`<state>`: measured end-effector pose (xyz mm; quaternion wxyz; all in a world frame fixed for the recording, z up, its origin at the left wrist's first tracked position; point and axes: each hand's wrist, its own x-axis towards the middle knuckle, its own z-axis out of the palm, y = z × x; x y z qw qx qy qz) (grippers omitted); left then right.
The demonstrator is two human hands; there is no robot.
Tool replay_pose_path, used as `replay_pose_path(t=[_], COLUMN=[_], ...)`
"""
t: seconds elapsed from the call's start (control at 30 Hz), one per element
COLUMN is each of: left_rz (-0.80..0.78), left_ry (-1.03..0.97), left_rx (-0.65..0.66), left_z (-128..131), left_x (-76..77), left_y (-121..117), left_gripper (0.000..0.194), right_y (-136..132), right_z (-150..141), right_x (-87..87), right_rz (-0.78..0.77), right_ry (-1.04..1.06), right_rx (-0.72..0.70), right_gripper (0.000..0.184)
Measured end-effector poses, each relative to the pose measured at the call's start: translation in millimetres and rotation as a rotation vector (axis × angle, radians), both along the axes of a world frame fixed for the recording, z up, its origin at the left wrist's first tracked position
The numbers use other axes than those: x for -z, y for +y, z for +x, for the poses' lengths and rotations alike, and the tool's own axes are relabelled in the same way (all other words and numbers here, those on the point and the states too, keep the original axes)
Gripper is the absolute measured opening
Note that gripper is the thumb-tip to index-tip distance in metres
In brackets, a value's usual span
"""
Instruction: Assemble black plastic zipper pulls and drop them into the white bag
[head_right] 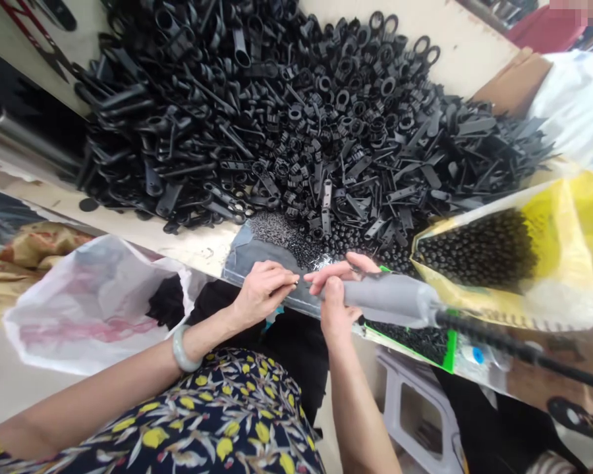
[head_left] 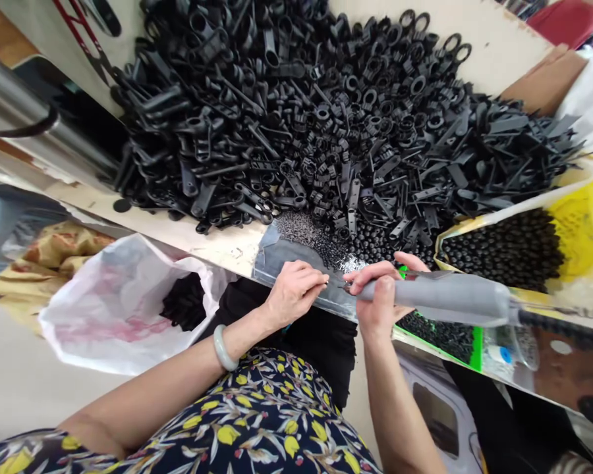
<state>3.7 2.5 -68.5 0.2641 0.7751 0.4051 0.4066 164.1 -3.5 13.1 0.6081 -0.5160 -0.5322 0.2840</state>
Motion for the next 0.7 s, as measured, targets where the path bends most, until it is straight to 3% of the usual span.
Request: replay_pose_path(t=[0.2,0.7], left_rz=[-0.004,-0.066], left_ry=[-0.008,-0.012], left_rx=[0.009,0.003], left_z=[0.1,0.5], left_x=[0.5,0.7], left_y=[-0.3,-1.1], left_gripper=[0.014,0.014], right_y=[15.1,13.5], right_z=[-24.3,-26.7], right_x=[10.9,8.0], right_rz=[0.094,0.024], right_ry=[0.058,0.097], right_rx=[0.016,-0.05], right_gripper=[0.019,0.028])
